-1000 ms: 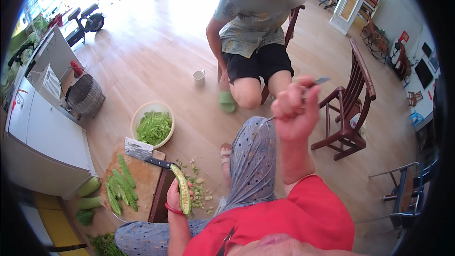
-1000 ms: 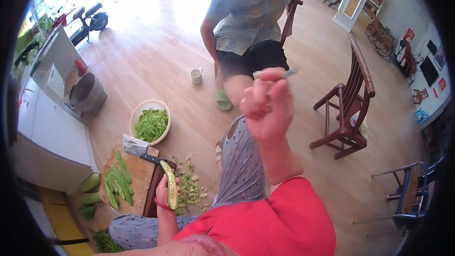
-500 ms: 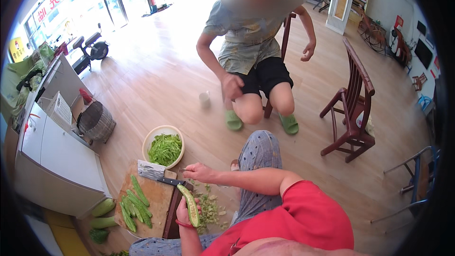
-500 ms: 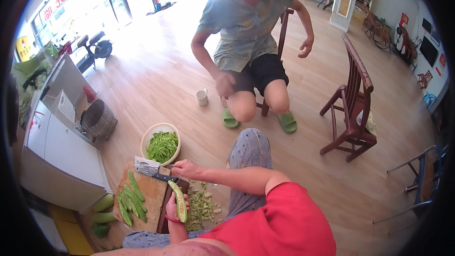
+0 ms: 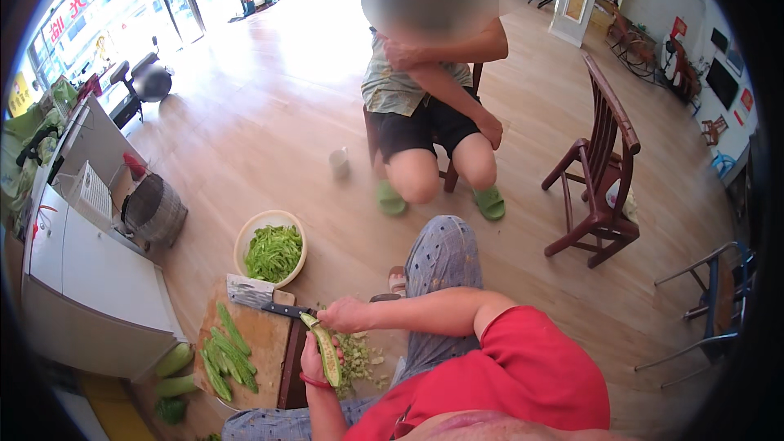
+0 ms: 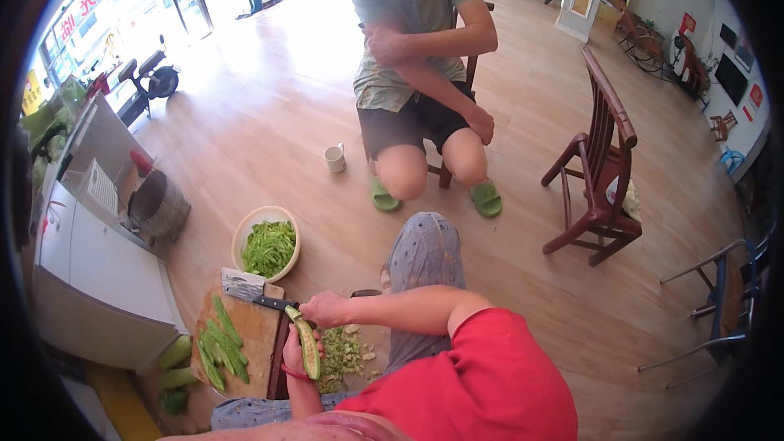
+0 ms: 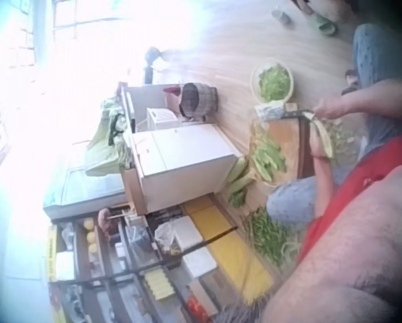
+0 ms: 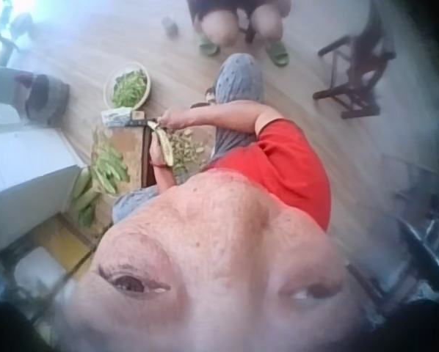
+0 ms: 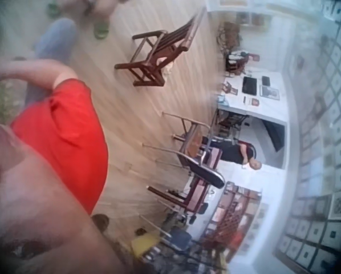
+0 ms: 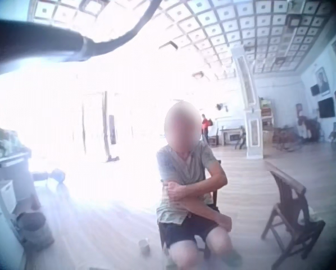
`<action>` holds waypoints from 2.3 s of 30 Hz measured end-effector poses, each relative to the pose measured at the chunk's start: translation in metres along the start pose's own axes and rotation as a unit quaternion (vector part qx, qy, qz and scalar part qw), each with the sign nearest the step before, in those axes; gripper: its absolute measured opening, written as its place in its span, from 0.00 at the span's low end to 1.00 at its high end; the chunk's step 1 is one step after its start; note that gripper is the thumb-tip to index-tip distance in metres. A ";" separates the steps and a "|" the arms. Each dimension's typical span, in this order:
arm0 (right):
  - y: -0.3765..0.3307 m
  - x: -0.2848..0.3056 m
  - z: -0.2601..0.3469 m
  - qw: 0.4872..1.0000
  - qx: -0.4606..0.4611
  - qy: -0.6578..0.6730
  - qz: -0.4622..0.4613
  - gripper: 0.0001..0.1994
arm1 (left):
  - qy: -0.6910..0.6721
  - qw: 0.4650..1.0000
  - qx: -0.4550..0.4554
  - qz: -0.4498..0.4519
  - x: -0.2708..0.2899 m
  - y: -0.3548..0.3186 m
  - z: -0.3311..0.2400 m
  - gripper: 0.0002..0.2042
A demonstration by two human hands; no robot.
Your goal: The person scrapes the skin off bitter melons with a knife and slices them into small pieces on a wooden cutting board while sitting on the floor.
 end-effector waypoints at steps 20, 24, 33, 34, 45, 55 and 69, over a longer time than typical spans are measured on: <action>-0.001 -0.008 0.009 0.999 0.021 -0.037 0.004 0.08 | 0.029 0.999 0.001 -0.017 0.009 -0.001 0.002 0.16; 0.004 -0.016 0.001 0.999 0.000 -0.032 0.026 0.08 | 0.029 0.999 -0.001 -0.015 0.006 0.001 0.001 0.15; 0.011 -0.024 -0.006 0.999 0.010 -0.034 0.031 0.06 | 0.047 0.999 -0.011 0.003 0.000 -0.001 -0.002 0.13; 0.011 -0.024 -0.003 0.998 0.013 -0.044 0.035 0.06 | 0.044 0.999 -0.008 0.004 0.000 -0.005 -0.002 0.13; 0.009 -0.024 -0.007 0.998 0.038 -0.046 0.015 0.06 | 0.053 0.999 -0.007 -0.003 -0.002 0.000 -0.002 0.13; 0.026 -0.033 -0.006 0.998 0.066 -0.007 0.001 0.07 | 0.015 1.000 -0.025 -0.001 0.004 -0.010 -0.011 0.13; 0.012 0.001 0.011 0.986 0.045 -0.157 -0.041 0.04 | 0.021 0.997 -0.045 0.054 -0.009 -0.011 -0.011 0.09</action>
Point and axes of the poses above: each hand's wrist, its own y-axis towards the middle knuckle, its own x-axis out of the back of the hand, z = x × y, the point moved 10 cm from there along y, towards the middle knuckle, and after that the axes turned 9 degrees about z, right-handed, at the moved point
